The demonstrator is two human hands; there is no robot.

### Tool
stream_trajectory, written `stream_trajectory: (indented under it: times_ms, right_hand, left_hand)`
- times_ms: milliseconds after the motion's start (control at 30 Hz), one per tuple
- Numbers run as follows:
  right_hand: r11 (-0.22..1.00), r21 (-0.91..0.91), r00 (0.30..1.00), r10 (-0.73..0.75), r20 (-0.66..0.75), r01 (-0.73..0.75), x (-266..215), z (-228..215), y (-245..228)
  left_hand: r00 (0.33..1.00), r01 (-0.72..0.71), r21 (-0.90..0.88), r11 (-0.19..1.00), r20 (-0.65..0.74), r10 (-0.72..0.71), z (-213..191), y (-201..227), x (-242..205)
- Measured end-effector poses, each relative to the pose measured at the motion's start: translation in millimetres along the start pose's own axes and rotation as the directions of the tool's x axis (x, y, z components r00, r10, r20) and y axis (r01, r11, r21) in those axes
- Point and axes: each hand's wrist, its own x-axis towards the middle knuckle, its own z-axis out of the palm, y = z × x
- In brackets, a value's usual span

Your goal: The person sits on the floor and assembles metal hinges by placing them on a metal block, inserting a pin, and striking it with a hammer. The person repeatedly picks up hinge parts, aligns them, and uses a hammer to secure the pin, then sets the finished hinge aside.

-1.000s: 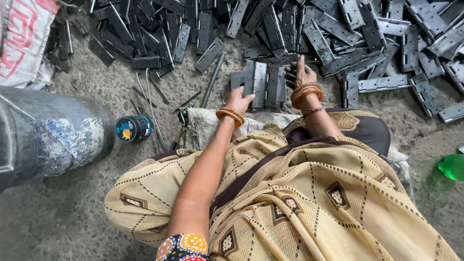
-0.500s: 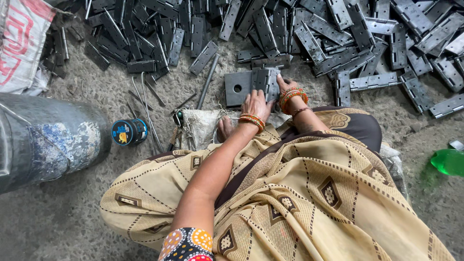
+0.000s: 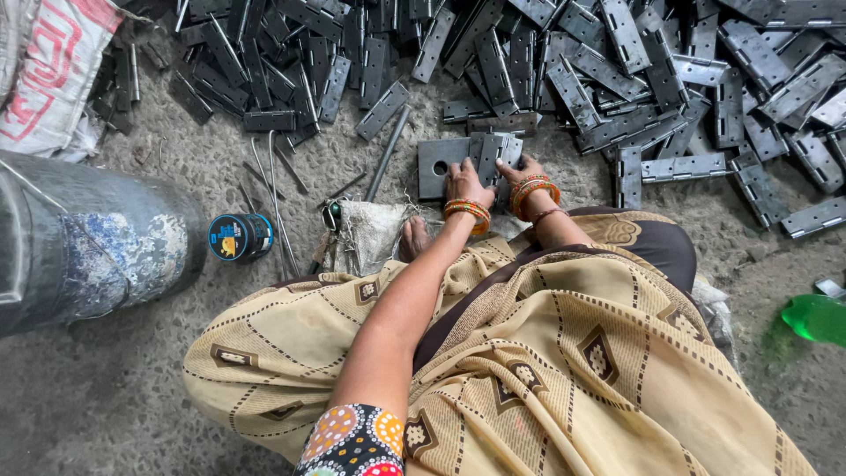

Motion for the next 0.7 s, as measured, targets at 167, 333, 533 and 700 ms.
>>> stream_trajectory:
  times_ms: [167, 333, 533, 700]
  right_hand:
    - [0.922, 0.022, 0.915, 0.386, -0.118, -0.386, -10.6, -18.8, -21.7]
    - [0.968, 0.170, 0.946, 0.223, -0.233, -0.186, -21.3, -17.1, -20.6]
    - [0.962, 0.220, 0.964, -0.104, -0.246, 0.160, -38.2, -7.4, -40.0]
    - [0.718, 0.580, 0.908, -0.405, -0.103, 0.386, -54.0, -12.6, -86.5]
  left_hand:
    - [0.998, -0.059, -0.123, 0.991, -0.003, 0.059, 33.2, 3.1, 12.0]
    - [0.998, -0.067, -0.263, 0.962, -0.018, 0.065, 67.2, -11.6, 34.3]
    - [0.999, -0.024, -0.359, 0.933, 0.036, 0.040, 56.8, -29.8, 51.6]
    - [0.915, -0.356, -0.311, 0.881, -0.307, 0.261, -3.6, -24.4, 50.3]
